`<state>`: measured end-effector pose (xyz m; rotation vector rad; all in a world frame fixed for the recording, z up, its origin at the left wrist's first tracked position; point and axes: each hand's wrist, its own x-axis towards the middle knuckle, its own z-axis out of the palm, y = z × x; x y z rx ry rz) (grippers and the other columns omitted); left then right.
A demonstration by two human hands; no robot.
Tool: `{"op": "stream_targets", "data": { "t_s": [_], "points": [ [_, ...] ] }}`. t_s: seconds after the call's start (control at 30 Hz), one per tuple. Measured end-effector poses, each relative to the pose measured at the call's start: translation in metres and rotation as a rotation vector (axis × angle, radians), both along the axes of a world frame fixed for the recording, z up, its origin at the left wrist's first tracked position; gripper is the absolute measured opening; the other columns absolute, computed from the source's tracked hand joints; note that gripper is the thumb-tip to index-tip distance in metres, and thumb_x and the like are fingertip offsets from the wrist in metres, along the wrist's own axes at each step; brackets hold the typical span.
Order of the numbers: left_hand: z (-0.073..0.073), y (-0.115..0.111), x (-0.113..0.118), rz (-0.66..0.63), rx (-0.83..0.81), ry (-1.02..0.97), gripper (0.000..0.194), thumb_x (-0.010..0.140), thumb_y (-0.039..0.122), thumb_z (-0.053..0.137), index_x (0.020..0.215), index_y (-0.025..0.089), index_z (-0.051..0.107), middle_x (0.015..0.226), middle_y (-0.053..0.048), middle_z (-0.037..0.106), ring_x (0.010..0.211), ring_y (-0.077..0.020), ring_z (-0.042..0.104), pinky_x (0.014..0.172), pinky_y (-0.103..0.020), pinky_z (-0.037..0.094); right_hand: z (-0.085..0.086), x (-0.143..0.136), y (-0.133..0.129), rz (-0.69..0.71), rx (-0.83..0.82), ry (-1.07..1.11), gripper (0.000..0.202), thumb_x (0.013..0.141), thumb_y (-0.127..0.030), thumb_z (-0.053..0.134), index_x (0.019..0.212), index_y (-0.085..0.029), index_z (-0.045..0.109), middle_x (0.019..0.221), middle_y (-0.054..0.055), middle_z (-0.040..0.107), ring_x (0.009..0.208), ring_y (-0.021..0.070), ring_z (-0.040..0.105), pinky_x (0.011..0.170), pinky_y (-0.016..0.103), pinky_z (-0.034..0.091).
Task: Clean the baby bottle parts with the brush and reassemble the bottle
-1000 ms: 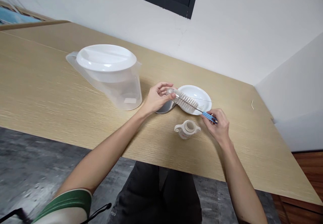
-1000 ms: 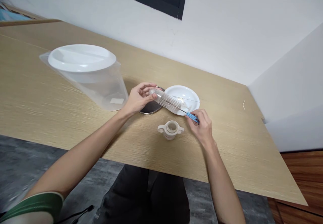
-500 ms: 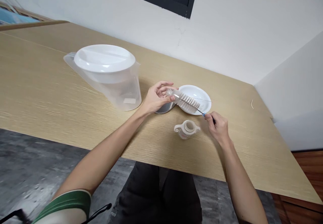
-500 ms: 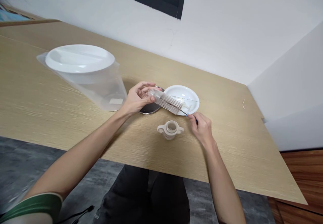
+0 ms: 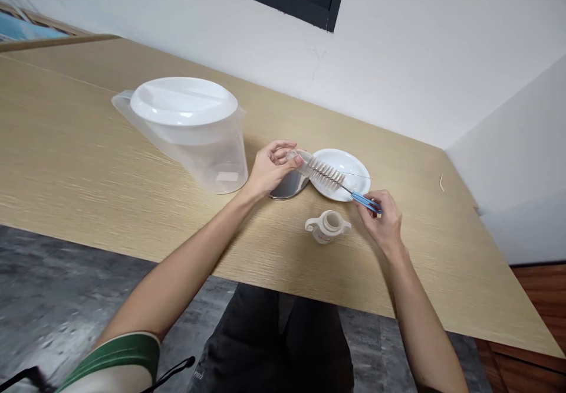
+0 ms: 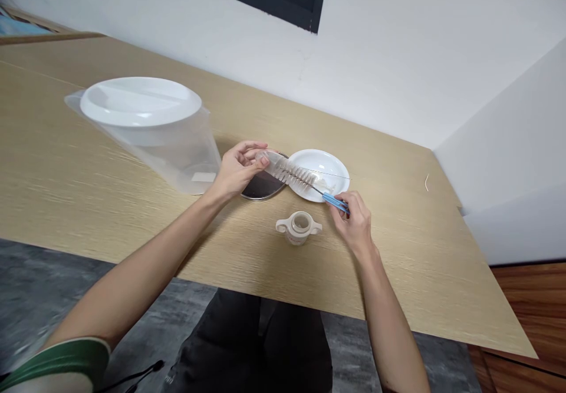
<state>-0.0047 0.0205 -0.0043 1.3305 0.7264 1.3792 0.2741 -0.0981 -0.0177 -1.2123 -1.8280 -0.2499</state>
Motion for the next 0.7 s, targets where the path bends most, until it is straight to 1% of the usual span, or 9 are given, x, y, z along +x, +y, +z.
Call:
{"op": "stream_targets", "data": {
  "t_s": [0.1, 0.23, 0.37, 0.43, 0.47, 0.53, 0.6, 0.67, 0.7],
  "points": [
    [-0.0018, 0.0007, 0.0003, 0.004, -0.018, -0.003, 0.063, 0.065, 0.051, 0.092, 0.108, 0.016, 0.062, 0.104, -0.012, 0.078, 0.093, -0.0211, 0.075, 0.091, -0.036, 0.059, 0.0038, 0.0004, 0.0002, 0.013, 0.044, 0.002, 0.011, 0.092, -0.027, 0.071, 0.098, -0.023, 0.063, 0.086, 0.005, 0.070, 0.065, 0.0149, 0.062, 0.054, 0.029, 0.049],
    [-0.0036, 0.0019, 0.0004, 0.015, -0.021, 0.004, 0.064, 0.064, 0.052, 0.092, 0.108, 0.016, 0.062, 0.103, -0.011, 0.078, 0.092, -0.0211, 0.075, 0.090, -0.036, 0.059, 0.0042, 0.0007, -0.0007, 0.020, -0.009, 0.027, 0.013, 0.092, -0.031, 0.072, 0.100, -0.024, 0.065, 0.088, 0.006, 0.072, 0.066, 0.0158, 0.063, 0.054, 0.031, 0.051],
    [-0.0029, 0.0019, 0.0000, 0.012, -0.012, 0.006, 0.064, 0.064, 0.053, 0.091, 0.109, 0.017, 0.062, 0.106, -0.013, 0.077, 0.095, -0.0222, 0.075, 0.092, -0.037, 0.059, 0.0039, -0.0002, -0.0018, 0.036, -0.046, 0.045, 0.015, 0.092, -0.034, 0.071, 0.102, -0.023, 0.067, 0.089, 0.006, 0.072, 0.065, 0.0153, 0.061, 0.054, 0.030, 0.049],
    [-0.0013, 0.0004, 0.0000, -0.013, 0.000, -0.009, 0.066, 0.063, 0.052, 0.092, 0.109, 0.017, 0.061, 0.107, -0.013, 0.077, 0.098, -0.0229, 0.075, 0.092, -0.037, 0.059, 0.0045, -0.0006, -0.0024, 0.018, -0.062, 0.026, 0.013, 0.095, -0.035, 0.066, 0.096, -0.022, 0.067, 0.080, 0.004, 0.070, 0.061, 0.0147, 0.057, 0.055, 0.030, 0.047],
    [-0.0003, -0.0007, 0.0000, -0.034, 0.006, -0.018, 0.067, 0.062, 0.051, 0.093, 0.109, 0.018, 0.060, 0.108, -0.013, 0.077, 0.099, -0.0234, 0.075, 0.092, -0.037, 0.059, 0.0047, -0.0005, -0.0027, 0.006, -0.068, 0.014, 0.016, 0.098, -0.036, 0.062, 0.091, -0.022, 0.067, 0.074, 0.003, 0.067, 0.058, 0.0141, 0.055, 0.055, 0.030, 0.045],
    [0.0018, -0.0033, 0.0002, -0.083, 0.017, -0.028, 0.069, 0.060, 0.050, 0.095, 0.111, 0.018, 0.060, 0.109, -0.013, 0.077, 0.101, -0.0245, 0.075, 0.091, -0.037, 0.060, 0.0046, 0.0001, -0.0031, -0.019, -0.081, -0.002, 0.029, 0.101, -0.036, 0.054, 0.079, -0.021, 0.063, 0.062, 0.000, 0.058, 0.053, 0.0128, 0.049, 0.054, 0.029, 0.040],
    [0.0036, -0.0057, 0.0004, -0.123, 0.031, -0.023, 0.072, 0.059, 0.049, 0.095, 0.112, 0.018, 0.059, 0.110, -0.014, 0.076, 0.101, -0.0252, 0.075, 0.088, -0.037, 0.061, 0.0037, 0.0011, -0.0036, -0.035, -0.101, -0.007, 0.039, 0.104, -0.037, 0.047, 0.069, -0.022, 0.057, 0.055, -0.002, 0.051, 0.049, 0.0114, 0.044, 0.051, 0.029, 0.035],
    [0.0044, -0.0070, 0.0009, -0.137, 0.043, -0.015, 0.073, 0.059, 0.050, 0.095, 0.113, 0.018, 0.058, 0.110, -0.014, 0.076, 0.100, -0.0253, 0.075, 0.087, -0.037, 0.061, 0.0023, 0.0017, -0.0043, -0.037, -0.121, 0.003, 0.041, 0.104, -0.038, 0.045, 0.067, -0.022, 0.054, 0.054, -0.003, 0.048, 0.047, 0.0104, 0.042, 0.050, 0.028, 0.033],
    [0.0044, -0.0070, 0.0012, -0.131, 0.045, -0.014, 0.072, 0.059, 0.050, 0.095, 0.112, 0.018, 0.059, 0.109, -0.014, 0.076, 0.100, -0.0250, 0.075, 0.087, -0.037, 0.061, 0.0013, 0.0016, -0.0047, -0.032, -0.130, 0.015, 0.037, 0.103, -0.038, 0.047, 0.071, -0.022, 0.056, 0.054, -0.004, 0.048, 0.047, 0.0101, 0.042, 0.049, 0.027, 0.034]
  ]
}}
